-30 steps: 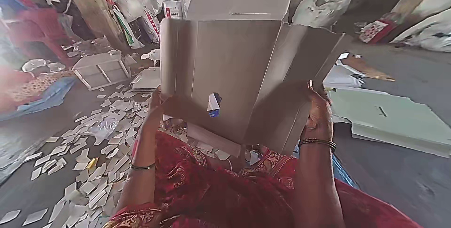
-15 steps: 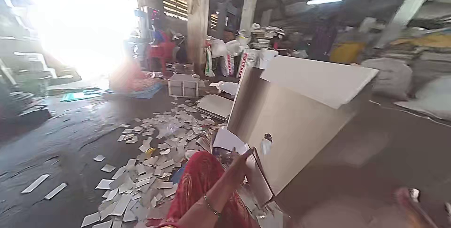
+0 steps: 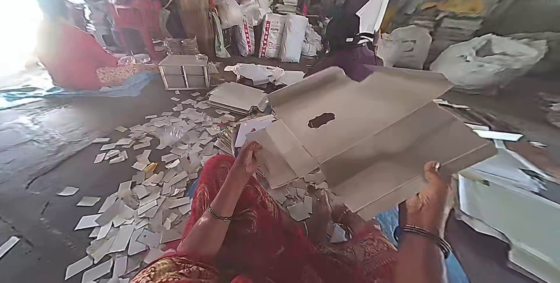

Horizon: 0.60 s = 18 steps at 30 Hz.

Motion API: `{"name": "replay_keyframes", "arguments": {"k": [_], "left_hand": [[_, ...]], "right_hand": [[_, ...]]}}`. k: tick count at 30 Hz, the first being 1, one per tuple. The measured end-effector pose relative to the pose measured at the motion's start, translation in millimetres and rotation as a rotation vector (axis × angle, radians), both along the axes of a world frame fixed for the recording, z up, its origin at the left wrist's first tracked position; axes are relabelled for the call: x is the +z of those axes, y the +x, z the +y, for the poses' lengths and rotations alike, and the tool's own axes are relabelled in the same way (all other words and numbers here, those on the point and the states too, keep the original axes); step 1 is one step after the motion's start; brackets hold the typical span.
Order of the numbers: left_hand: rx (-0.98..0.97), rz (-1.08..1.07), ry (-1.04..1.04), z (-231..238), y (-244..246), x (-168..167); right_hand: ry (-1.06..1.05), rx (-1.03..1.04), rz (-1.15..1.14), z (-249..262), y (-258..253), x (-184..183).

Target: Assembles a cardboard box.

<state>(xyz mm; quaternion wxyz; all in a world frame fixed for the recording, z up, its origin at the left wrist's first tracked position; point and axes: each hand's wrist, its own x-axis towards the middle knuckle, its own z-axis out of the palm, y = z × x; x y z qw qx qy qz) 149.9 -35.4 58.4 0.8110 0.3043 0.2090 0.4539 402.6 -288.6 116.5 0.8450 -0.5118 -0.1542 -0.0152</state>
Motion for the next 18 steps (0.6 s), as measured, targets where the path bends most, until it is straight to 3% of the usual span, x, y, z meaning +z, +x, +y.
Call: {"name": "replay_keyframes", "arguments": {"k": [3, 11, 14, 18], "left_hand": [[-0.018, 0.019, -0.031, -3.4, 2.5, 2.8], [-0.139, -0.178, 0.066, -6.1, -4.9, -1.1], [-0.188, -0.220, 0.154, 1.9, -10.7, -5.4], [-0.135, -0.251, 0.106, 3.5, -3.6, -10.5]], "right_hand": [[-0.018, -0.003, -0.004, -4.6, 10.5, -5.3], [-0.026, 0.057, -0.039, -1.1, 29.7, -38.4], [0.055, 0.084, -0.059, -1.6, 32.8, -33.6], [0.148, 0.042, -0.088, -2.9, 26.0, -13.9]]}}
